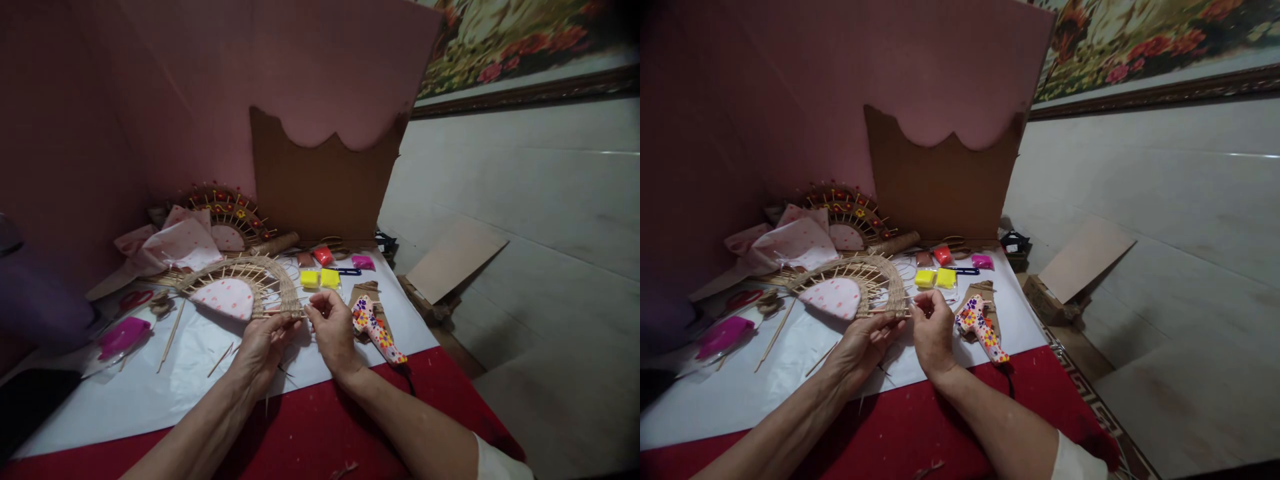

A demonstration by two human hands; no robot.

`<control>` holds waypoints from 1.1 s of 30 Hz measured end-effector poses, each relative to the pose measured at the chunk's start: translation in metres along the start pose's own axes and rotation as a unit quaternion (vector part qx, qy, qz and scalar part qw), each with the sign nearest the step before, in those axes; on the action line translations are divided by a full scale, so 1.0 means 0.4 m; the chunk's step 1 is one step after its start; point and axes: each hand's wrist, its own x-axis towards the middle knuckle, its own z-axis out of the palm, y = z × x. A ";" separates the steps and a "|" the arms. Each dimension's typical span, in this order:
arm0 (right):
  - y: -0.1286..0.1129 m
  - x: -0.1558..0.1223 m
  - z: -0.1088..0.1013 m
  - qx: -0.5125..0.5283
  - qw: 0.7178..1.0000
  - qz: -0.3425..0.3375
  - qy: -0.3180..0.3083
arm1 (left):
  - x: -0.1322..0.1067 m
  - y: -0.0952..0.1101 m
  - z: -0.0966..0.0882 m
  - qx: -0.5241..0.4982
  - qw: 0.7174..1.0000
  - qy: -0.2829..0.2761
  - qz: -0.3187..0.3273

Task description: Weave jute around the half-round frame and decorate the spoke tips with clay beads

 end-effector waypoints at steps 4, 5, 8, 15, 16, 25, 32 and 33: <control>0.003 0.002 0.000 -0.003 1.000 -0.005 -0.001 | 0.005 -0.003 -0.006 0.005 1.000 -0.007 0.001; 0.004 0.002 0.000 -0.004 1.000 -0.006 0.000 | 0.007 -0.003 -0.007 0.006 1.000 -0.008 0.000; 0.002 0.003 0.000 -0.002 1.000 -0.007 0.006 | 0.010 -0.005 -0.011 0.006 1.000 -0.008 -0.002; 0.006 0.001 0.001 0.024 1.000 0.008 -0.018 | 0.008 -0.002 -0.009 0.001 1.000 -0.005 0.003; 0.007 0.001 0.002 0.030 0.999 0.015 -0.019 | 0.008 -0.002 -0.008 -0.001 1.000 -0.004 0.005; 0.007 -0.017 0.012 0.077 0.989 0.113 -0.060 | 0.002 -0.001 -0.003 -0.007 1.000 -0.013 0.008; 0.004 -0.014 0.016 0.080 0.987 0.125 -0.062 | 0.000 -0.002 -0.003 -0.003 1.000 -0.021 0.010; 0.004 -0.013 0.017 0.087 0.986 0.128 -0.060 | 0.000 -0.003 -0.003 -0.003 1.000 -0.022 0.011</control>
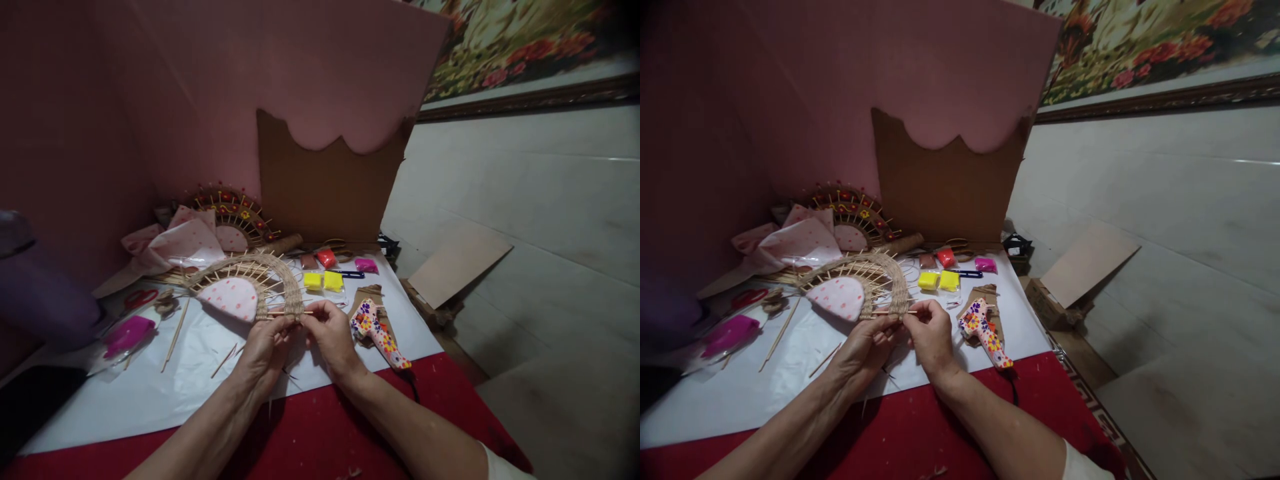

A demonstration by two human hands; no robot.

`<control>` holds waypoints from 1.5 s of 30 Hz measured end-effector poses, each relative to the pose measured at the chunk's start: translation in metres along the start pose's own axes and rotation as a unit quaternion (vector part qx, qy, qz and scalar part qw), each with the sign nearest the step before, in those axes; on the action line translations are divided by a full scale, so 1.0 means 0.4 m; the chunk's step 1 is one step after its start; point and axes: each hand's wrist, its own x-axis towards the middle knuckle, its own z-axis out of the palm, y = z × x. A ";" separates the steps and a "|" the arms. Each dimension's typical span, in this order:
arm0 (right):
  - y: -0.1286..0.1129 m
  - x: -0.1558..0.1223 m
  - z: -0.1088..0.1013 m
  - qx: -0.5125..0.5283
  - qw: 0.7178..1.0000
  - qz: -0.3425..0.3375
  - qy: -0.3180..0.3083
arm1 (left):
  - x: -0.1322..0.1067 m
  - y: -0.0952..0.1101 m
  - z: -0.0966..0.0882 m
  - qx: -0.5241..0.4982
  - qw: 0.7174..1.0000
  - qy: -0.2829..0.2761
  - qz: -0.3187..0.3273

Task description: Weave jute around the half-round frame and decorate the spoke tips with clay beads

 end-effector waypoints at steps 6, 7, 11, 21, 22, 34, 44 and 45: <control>0.005 -0.001 0.001 0.036 0.999 0.012 -0.002 | -0.001 -0.002 -0.001 -0.002 1.000 0.003 0.003; 0.006 0.000 0.001 0.038 0.999 0.013 -0.002 | 0.000 -0.003 -0.001 -0.003 1.000 0.002 0.003; 0.008 0.001 0.001 0.038 0.999 0.019 -0.005 | 0.005 -0.004 -0.002 -0.007 1.000 -0.004 0.004; 0.004 0.002 0.001 0.026 0.999 0.014 -0.021 | 0.001 -0.007 -0.005 -0.008 1.000 -0.015 0.009; 0.004 0.002 0.001 0.023 0.999 0.012 -0.020 | 0.000 -0.008 -0.004 -0.008 1.000 -0.016 0.010; 0.002 -0.002 0.003 -0.008 1.000 -0.010 -0.013 | -0.005 -0.004 -0.001 -0.012 1.000 -0.018 0.005; 0.009 0.000 0.000 0.003 1.000 -0.006 -0.016 | -0.001 -0.007 0.004 -0.005 1.000 0.001 -0.001; 0.009 -0.001 0.000 0.006 1.000 -0.004 -0.020 | 0.000 -0.006 0.004 -0.005 1.000 0.003 -0.001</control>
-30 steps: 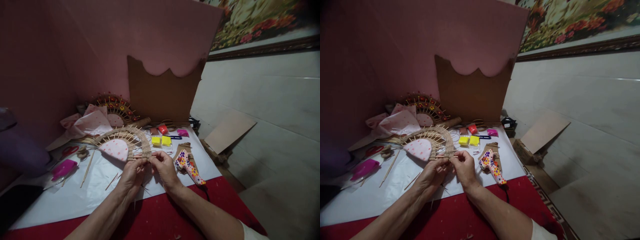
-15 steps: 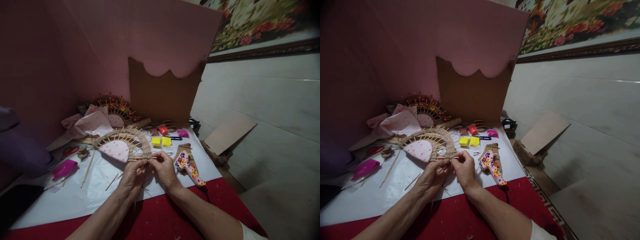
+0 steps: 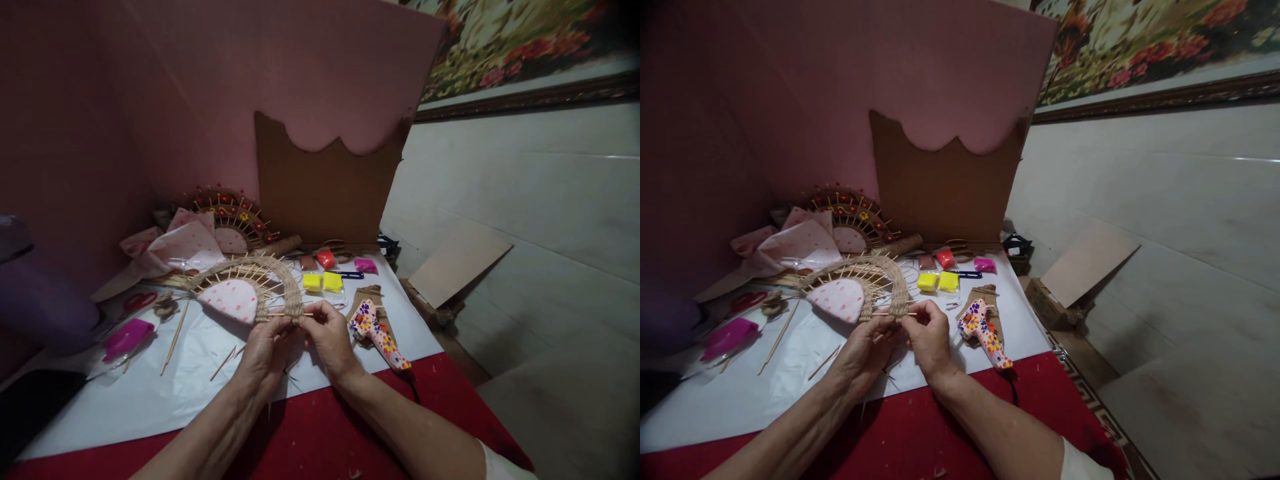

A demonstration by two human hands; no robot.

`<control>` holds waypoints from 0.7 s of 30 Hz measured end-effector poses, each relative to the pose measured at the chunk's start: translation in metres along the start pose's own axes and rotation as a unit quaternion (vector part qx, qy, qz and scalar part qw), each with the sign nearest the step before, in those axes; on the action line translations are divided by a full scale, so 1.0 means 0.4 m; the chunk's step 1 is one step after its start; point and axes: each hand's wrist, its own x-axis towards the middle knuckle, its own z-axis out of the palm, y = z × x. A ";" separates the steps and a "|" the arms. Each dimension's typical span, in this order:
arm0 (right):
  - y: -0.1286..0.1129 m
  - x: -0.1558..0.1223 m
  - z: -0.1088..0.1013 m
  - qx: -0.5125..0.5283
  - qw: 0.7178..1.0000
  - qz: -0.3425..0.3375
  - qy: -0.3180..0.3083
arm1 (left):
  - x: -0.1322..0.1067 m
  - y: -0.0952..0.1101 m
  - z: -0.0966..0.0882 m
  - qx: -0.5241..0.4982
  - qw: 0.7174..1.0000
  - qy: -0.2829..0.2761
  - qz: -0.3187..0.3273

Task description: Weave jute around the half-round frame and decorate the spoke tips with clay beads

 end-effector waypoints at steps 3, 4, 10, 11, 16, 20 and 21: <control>0.000 0.000 0.000 0.006 1.000 0.004 0.000 | 0.000 0.003 0.001 -0.005 1.000 0.004 0.002; -0.001 0.001 0.001 0.005 1.000 0.000 0.003 | -0.001 0.004 0.002 -0.006 1.000 0.003 0.004; 0.002 0.005 0.002 -0.009 1.000 -0.019 0.013 | -0.008 0.003 0.004 -0.008 1.000 -0.007 0.011; 0.003 0.005 0.002 -0.015 0.999 -0.023 0.016 | -0.009 0.002 0.004 -0.009 1.000 -0.009 0.013; -0.001 0.001 0.002 -0.046 0.998 -0.034 0.021 | -0.012 0.001 0.003 -0.013 1.000 -0.023 0.018; -0.010 -0.002 0.001 -0.044 0.998 -0.045 0.012 | -0.013 0.003 0.008 -0.013 0.999 -0.027 0.019; -0.013 -0.003 0.000 -0.041 0.998 -0.047 0.011 | -0.013 0.004 0.010 -0.014 0.999 -0.027 0.020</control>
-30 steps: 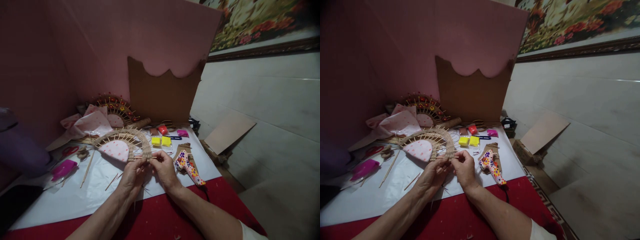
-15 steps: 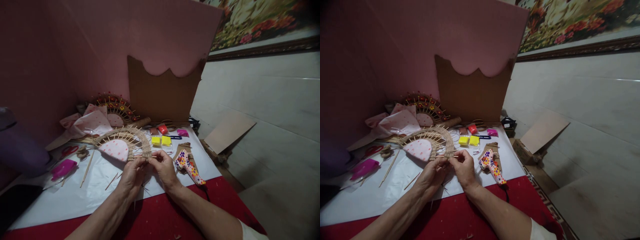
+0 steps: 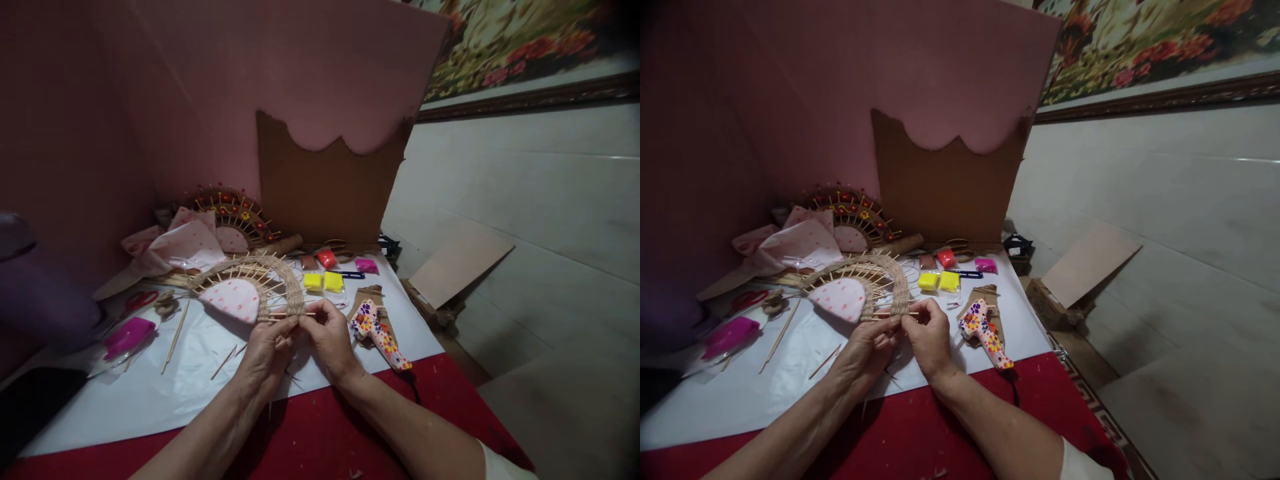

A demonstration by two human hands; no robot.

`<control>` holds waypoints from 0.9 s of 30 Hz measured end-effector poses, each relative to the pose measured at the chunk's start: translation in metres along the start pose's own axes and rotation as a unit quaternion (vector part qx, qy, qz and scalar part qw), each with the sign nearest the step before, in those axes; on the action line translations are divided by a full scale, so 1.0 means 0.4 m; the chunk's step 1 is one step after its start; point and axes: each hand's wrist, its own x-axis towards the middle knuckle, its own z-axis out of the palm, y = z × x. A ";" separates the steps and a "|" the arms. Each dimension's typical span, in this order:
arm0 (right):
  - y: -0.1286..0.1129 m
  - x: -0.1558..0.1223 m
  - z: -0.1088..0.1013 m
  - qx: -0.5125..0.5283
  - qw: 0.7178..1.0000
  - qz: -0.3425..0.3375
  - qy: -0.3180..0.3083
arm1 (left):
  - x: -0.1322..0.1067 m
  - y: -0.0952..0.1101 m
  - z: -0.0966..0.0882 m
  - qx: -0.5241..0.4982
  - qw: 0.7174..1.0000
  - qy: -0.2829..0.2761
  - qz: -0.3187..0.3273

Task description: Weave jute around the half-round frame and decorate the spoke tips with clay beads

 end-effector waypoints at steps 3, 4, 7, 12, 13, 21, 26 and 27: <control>-0.007 -0.003 -0.003 0.025 1.000 0.014 -0.009 | -0.002 0.003 0.005 -0.004 1.000 0.007 0.000; -0.009 -0.005 -0.004 0.033 0.999 0.022 -0.012 | -0.002 0.004 0.006 -0.006 1.000 0.011 0.001; -0.012 -0.009 -0.006 0.028 0.999 0.034 -0.010 | 0.002 0.004 0.003 -0.011 1.000 0.025 0.003; -0.010 -0.007 -0.006 0.004 1.000 0.030 0.007 | 0.008 -0.002 -0.007 -0.022 0.999 0.023 0.009; -0.010 -0.006 -0.006 -0.003 1.000 0.027 0.011 | 0.007 -0.002 -0.007 -0.024 1.000 0.019 0.007; -0.005 -0.005 -0.006 -0.045 0.999 -0.012 0.024 | 0.000 0.000 0.000 -0.031 0.999 -0.006 -0.013; -0.006 -0.006 -0.005 -0.068 0.996 -0.042 0.029 | 0.004 -0.004 -0.004 -0.015 1.000 0.005 -0.016; -0.008 -0.007 -0.005 -0.072 0.996 -0.044 0.030 | 0.003 -0.004 -0.006 -0.008 1.000 0.007 -0.021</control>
